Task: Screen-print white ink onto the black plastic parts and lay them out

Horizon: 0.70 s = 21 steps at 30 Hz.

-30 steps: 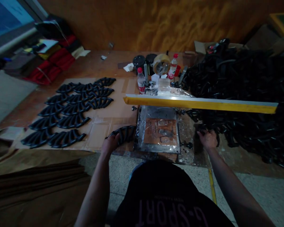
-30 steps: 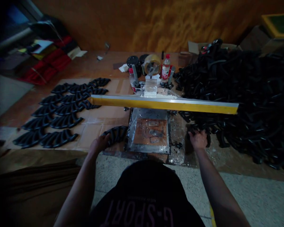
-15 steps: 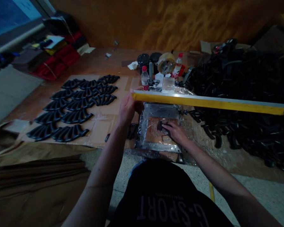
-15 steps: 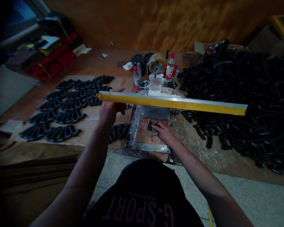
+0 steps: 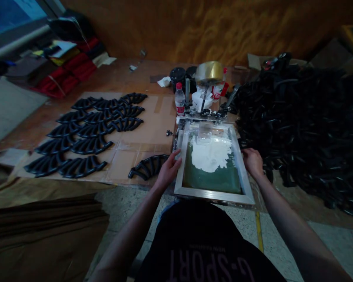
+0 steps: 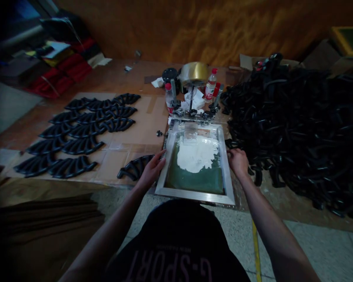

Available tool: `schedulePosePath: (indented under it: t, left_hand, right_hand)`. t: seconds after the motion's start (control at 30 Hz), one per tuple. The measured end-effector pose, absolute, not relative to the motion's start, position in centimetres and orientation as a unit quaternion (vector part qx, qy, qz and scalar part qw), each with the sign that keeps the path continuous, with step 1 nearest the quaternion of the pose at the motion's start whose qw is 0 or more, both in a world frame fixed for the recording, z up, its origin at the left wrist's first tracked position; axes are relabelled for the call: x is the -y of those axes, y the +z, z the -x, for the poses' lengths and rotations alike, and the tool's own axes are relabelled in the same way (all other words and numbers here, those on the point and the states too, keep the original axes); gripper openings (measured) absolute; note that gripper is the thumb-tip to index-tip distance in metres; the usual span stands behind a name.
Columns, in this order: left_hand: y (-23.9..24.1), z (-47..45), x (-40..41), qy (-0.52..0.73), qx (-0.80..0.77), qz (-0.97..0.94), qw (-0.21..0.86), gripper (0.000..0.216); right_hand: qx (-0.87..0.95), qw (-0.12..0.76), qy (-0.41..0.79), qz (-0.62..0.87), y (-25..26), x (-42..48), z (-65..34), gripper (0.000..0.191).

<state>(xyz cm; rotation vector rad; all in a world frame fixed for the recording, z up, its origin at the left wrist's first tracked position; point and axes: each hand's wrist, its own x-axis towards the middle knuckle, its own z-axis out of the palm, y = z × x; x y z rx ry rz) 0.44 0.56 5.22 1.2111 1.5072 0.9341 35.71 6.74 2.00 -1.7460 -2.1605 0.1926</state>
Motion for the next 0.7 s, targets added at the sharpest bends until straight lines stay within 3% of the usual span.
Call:
schedulePosePath:
  t: [0.13,0.23,0.43,0.6,0.7]
  left_hand:
    - [1.3,-0.6,-0.4,0.333,-0.654,-0.489,0.472,0.061]
    - [-0.1,-0.4,-0.7,0.303,-0.661,-0.506,0.463,0.06]
    - [-1.8,0.0,-1.0,0.287,-0.661,-0.514,0.465,0.056]
    - [-2.7,0.2,-1.0,0.295,-0.658,-0.51,0.468,0.057]
    - [-2.8,0.2,-1.0,0.298,-0.65,-0.509,0.478,0.058]
  right_hand:
    - [0.715,0.259,0.007,0.649,5.0,-10.3,-32.9,0.043]
    - [0.789,0.215,0.007,0.575,7.1,-12.4,-27.1,0.062]
    - [0.851,0.021,0.096,0.515,6.3,-9.9,-22.9,0.016]
    - [0.934,0.018,0.119,0.336,6.0,-6.5,-25.6,0.021]
    - [0.932,0.025,0.143,0.332,6.7,-6.9,-25.6,0.018]
